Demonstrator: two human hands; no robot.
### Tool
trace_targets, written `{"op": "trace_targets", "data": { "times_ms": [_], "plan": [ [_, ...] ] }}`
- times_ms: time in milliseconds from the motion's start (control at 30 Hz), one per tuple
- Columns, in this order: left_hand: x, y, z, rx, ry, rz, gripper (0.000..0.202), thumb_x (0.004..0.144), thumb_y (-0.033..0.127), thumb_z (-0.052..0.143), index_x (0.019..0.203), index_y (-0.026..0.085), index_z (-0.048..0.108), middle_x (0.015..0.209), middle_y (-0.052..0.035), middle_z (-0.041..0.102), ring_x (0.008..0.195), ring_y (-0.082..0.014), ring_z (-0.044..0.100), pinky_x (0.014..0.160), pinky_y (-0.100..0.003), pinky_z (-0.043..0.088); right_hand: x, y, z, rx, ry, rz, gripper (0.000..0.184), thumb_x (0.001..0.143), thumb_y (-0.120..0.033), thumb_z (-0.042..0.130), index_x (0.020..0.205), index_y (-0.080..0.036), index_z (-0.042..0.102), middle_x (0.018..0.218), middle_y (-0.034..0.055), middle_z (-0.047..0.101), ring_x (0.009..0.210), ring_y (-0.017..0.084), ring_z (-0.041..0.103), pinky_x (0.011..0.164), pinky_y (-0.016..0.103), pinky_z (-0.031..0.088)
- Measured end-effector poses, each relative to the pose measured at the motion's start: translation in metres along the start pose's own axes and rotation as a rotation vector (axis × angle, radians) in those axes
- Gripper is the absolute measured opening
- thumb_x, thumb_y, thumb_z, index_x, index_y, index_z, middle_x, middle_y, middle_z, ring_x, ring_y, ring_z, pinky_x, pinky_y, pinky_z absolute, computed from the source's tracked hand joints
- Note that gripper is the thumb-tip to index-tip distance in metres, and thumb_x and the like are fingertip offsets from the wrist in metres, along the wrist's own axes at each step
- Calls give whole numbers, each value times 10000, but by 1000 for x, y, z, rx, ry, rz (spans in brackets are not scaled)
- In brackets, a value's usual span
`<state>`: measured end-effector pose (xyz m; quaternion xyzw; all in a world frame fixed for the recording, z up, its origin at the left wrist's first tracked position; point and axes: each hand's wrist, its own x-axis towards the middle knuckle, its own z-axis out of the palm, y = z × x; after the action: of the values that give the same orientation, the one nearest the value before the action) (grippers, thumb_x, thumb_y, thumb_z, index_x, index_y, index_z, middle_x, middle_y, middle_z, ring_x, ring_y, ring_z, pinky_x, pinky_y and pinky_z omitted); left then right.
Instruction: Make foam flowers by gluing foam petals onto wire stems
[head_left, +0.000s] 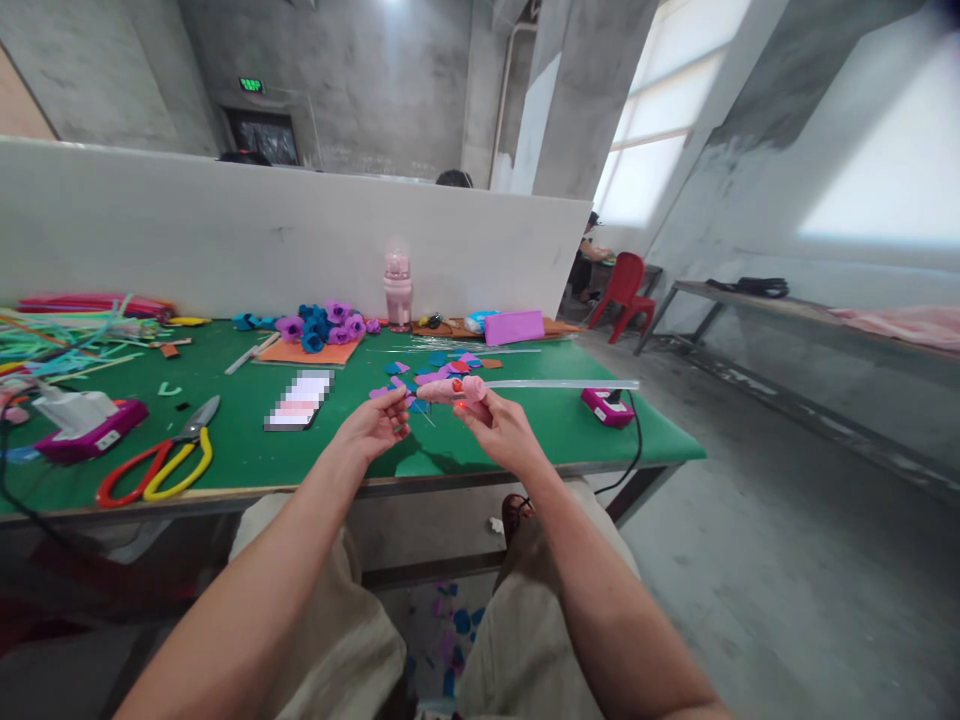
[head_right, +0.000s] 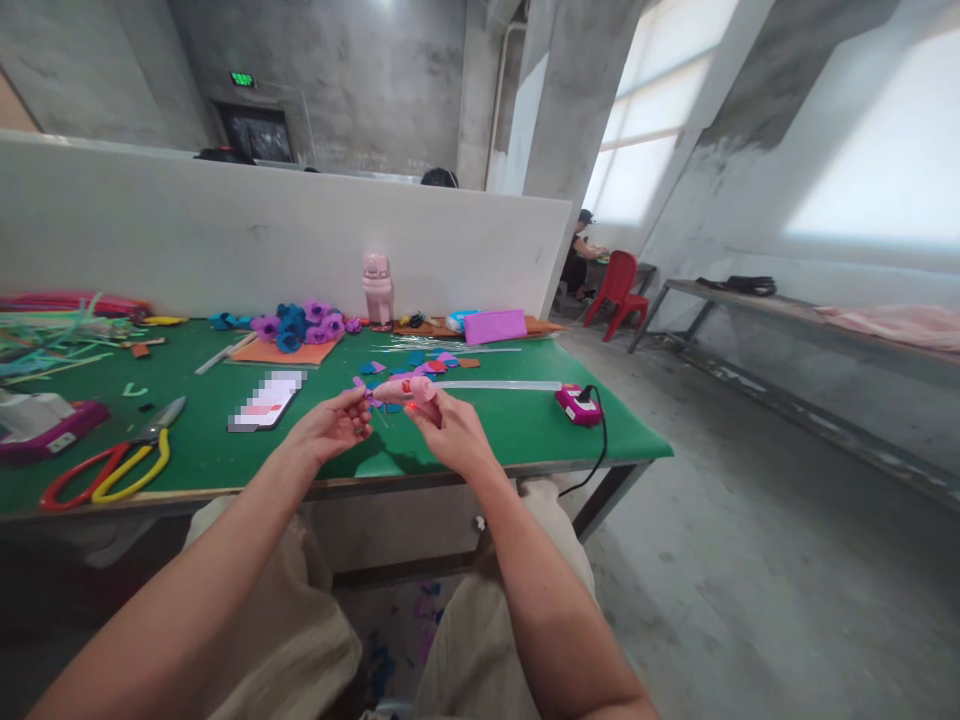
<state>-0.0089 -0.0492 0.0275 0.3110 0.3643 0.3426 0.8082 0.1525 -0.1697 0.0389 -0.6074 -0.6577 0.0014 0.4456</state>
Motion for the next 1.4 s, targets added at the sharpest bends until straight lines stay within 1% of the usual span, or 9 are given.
{"op": "trace_targets", "data": {
  "times_ms": [167,367,533,800,1000,1400],
  "plan": [
    [1,0,-1,9,2,-1,115,741,198,601,660,118,587,490,15,568,436,-84,527,439,-230,390,0,-1,-1,-11,-11,19,313,820,-385,473,989,-151,594,778,52,657,663,172,585,643,249,428],
    [0,0,0,0,-4,-2,101,738,196,606,675,118,590,499,14,571,430,-82,522,440,-233,393,0,-1,0,1,-8,23,308,816,-377,482,1009,-164,591,841,59,668,716,183,600,684,264,440],
    [-2,0,2,-5,2,-7,107,746,196,599,680,114,585,510,16,575,434,-81,525,445,-234,393,0,-1,0,12,-12,28,308,816,-363,488,1028,-161,584,849,59,669,727,188,607,688,266,445],
    [-3,0,2,4,2,0,117,757,194,586,674,112,587,502,13,565,429,-79,518,442,-231,391,0,0,0,56,-31,31,346,827,-364,473,1096,-163,556,961,72,661,856,207,611,776,292,446],
    [-1,-1,1,-3,-5,-1,106,742,192,601,672,115,587,509,11,570,432,-82,521,444,-232,393,-1,3,2,57,-35,50,363,837,-384,449,1106,-161,550,937,81,664,852,211,613,773,308,448],
    [0,-1,0,5,-5,2,103,741,191,602,674,115,587,519,6,581,432,-83,527,449,-234,398,0,4,2,66,-35,50,377,841,-382,448,1133,-161,537,962,83,662,851,206,614,773,310,451]
  ]
}}
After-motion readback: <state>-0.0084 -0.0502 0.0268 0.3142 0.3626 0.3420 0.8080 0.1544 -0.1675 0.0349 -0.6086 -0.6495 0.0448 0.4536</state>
